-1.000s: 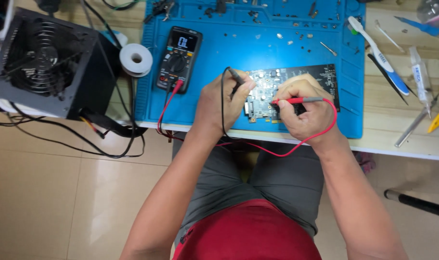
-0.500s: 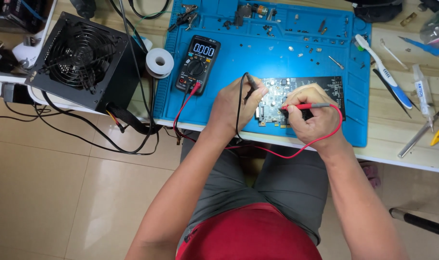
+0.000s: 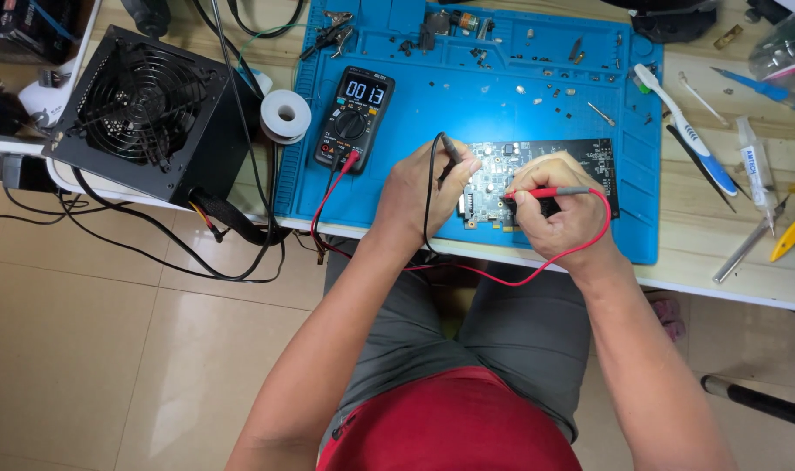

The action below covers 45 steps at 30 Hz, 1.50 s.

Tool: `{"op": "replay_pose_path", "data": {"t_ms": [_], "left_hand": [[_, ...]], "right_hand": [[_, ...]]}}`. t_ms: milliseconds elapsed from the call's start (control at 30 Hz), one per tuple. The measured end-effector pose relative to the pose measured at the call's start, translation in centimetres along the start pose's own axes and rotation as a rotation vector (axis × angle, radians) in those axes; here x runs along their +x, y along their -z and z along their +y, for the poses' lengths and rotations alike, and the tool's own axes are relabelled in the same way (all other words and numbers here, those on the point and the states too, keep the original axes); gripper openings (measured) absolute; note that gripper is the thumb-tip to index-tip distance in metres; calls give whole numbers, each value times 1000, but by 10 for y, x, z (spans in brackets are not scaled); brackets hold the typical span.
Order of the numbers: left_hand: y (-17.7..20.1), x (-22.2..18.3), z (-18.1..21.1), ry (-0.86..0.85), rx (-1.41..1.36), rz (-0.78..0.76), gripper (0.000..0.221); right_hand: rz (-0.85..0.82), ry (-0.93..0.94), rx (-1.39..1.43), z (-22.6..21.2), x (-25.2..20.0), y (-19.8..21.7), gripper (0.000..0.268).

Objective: Using a digital multimeter to test components on a graphics card PCB for diagnostic purposes.

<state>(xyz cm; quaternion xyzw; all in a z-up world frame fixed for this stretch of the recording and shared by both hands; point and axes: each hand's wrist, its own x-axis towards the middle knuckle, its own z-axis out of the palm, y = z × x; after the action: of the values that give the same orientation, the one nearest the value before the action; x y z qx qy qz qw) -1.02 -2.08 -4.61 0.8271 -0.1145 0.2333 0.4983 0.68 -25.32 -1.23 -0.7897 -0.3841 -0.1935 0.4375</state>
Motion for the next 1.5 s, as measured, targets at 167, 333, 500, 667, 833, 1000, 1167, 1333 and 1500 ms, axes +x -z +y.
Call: {"op": "replay_pose_path", "data": {"t_ms": [167,333,500,667,833,1000,1167,1333,1500], "left_hand": [[2,-1,1,-7,-7,0,19],[-1,-1,-5,-12,-16,1,18],[0,-1,-2,-26,-11,2,18],[-1,-1,-5,-27,-5,9,17],[-1,-1,-6,-23,-11,6,19],[-1,0,-7,-23,-20,7,17],[0,0,-6,-20,-31,2,15],[5,1,1,-15,-48,-6,17],[5,2,-4,-23,-40,-20,14]], "right_hand": [[-5,-11,-1,-1,0,0,16],[-7,-16,-5,-2,0,0,16],[-6,-16,-4,0,-1,0,15],[-2,-14,-5,0,-1,-1,15],[-4,-18,7,-1,0,0,15],[2,-19,5,-2,0,0,15],[13,-47,65,-5,2,1,16],[101,32,35,-25,9,9,10],[159,19,-48,-37,-30,6,2]]}}
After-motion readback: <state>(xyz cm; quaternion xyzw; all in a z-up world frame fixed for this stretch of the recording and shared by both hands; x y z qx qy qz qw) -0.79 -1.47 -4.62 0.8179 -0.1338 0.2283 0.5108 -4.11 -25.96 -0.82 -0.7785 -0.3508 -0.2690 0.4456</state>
